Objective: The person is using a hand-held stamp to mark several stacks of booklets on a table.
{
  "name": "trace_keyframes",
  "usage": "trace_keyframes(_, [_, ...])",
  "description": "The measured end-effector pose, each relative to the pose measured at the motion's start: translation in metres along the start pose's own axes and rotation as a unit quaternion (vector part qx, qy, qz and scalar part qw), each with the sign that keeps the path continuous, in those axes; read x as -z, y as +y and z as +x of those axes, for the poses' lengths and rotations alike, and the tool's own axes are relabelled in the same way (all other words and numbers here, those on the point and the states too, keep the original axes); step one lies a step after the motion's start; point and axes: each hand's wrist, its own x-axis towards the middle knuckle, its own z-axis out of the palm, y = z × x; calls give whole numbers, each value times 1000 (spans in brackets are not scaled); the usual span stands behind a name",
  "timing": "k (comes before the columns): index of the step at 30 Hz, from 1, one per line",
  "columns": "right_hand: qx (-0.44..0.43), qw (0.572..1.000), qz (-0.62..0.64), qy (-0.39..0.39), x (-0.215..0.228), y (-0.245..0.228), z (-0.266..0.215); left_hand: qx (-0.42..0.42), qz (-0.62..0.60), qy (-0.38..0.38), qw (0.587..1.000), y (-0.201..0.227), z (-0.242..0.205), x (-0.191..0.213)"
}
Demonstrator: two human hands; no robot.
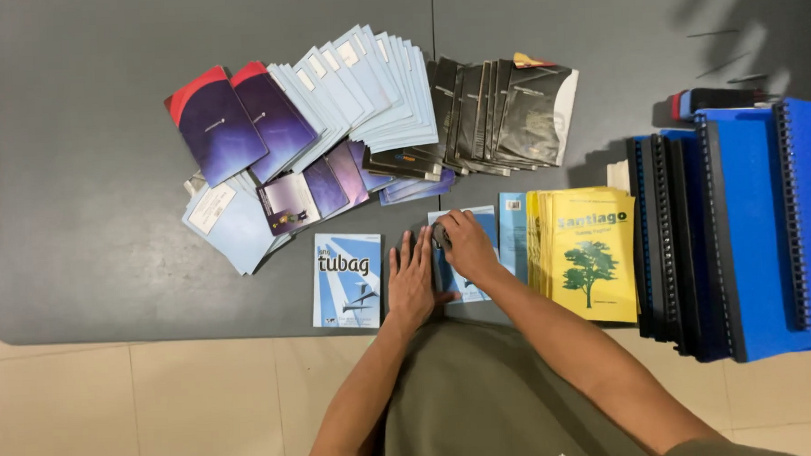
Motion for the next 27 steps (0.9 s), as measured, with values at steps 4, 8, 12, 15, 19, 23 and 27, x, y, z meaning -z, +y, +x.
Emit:
trace_keyframes(4, [37, 999, 6, -7, -4, -5, -17, -18, 24, 32, 999, -14, -2, -24])
trace_keyframes(8, [26, 999, 17, -12, -2, -9, -7, -11, 10, 9, 1000, -9, -9, -9])
trace_keyframes(12, [44, 999, -4, 3, 1, -4, 5, 0, -21, 0, 1000, -5, -3, -3])
trace_keyframes(15, [70, 995, -10, -68, 7, -10, -22, -1, -33, 13, 999, -9, -6, -15])
trace_keyframes(19, [98, 990, -9, -100, 8, -5, -30, -17, -20, 35, 999, -12, -1, -20])
trace_keyframes(23, [33, 996, -3, -81, 12, -8, -20, -5, -21, 21, 1000, -7, -4, -13])
trace_keyframes(27, [51, 993, 9, -102, 5, -2, -32, -7, -15, 30, 999, -10, -2, -21])
